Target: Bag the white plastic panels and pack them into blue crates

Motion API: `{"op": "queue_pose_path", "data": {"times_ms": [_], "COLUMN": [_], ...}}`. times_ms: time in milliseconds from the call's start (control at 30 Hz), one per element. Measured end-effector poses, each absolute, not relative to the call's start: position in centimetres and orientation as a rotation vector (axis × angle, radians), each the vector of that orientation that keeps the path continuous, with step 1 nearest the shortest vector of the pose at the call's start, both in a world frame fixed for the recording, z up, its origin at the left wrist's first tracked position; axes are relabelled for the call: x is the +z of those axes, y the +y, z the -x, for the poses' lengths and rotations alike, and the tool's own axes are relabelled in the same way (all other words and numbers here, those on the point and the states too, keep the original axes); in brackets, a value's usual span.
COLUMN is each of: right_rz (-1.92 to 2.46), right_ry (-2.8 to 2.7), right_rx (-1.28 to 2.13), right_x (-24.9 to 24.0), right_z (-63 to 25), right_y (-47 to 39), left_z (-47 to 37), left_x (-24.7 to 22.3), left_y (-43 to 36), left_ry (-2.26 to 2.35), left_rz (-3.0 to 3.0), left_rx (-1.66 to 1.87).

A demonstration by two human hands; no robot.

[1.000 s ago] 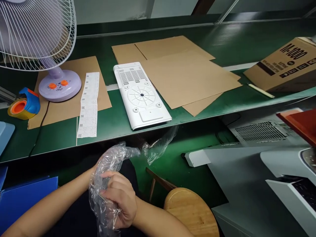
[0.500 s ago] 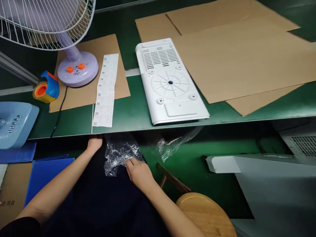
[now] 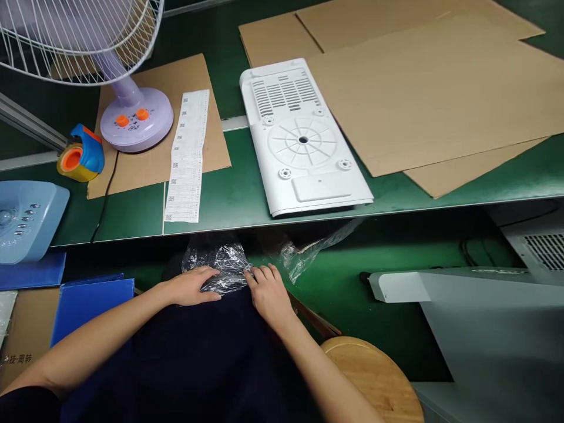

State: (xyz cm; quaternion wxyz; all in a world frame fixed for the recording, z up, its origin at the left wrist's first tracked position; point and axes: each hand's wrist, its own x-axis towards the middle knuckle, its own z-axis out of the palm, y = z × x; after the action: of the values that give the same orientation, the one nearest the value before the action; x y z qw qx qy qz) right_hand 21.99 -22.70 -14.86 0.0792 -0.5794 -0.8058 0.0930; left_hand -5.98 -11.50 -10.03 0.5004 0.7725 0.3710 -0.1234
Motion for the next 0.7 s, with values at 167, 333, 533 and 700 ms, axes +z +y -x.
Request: {"op": "queue_pose_path", "data": {"times_ms": [167,333,533,700], "right_rz": [1.71,1.517,1.169,1.212], "right_ry": [-1.982,-1.05,-0.332,-0.102], "right_rx": [0.436,0.441,0.719,0.727], "right_x": [-13.1,-5.5,0.9,0.3], "right_z": [-23.6,-24.1,-25.9,-27.6], "right_y": [-22.3,-18.5,-11.8,-9.6], "left_z": [5.6,5.0,5.0,5.1], "left_x": [-9.6,-9.9,-12.2,-14.7], "left_y": [-12.9,-13.5,-13.2,-13.0], "left_ry": [0.849,0.95,1.154,1.283], "left_rz": [-2.112,-2.195,-1.897,-1.497], "left_rx": [-0.201,-0.18,-0.145,0.085]}}
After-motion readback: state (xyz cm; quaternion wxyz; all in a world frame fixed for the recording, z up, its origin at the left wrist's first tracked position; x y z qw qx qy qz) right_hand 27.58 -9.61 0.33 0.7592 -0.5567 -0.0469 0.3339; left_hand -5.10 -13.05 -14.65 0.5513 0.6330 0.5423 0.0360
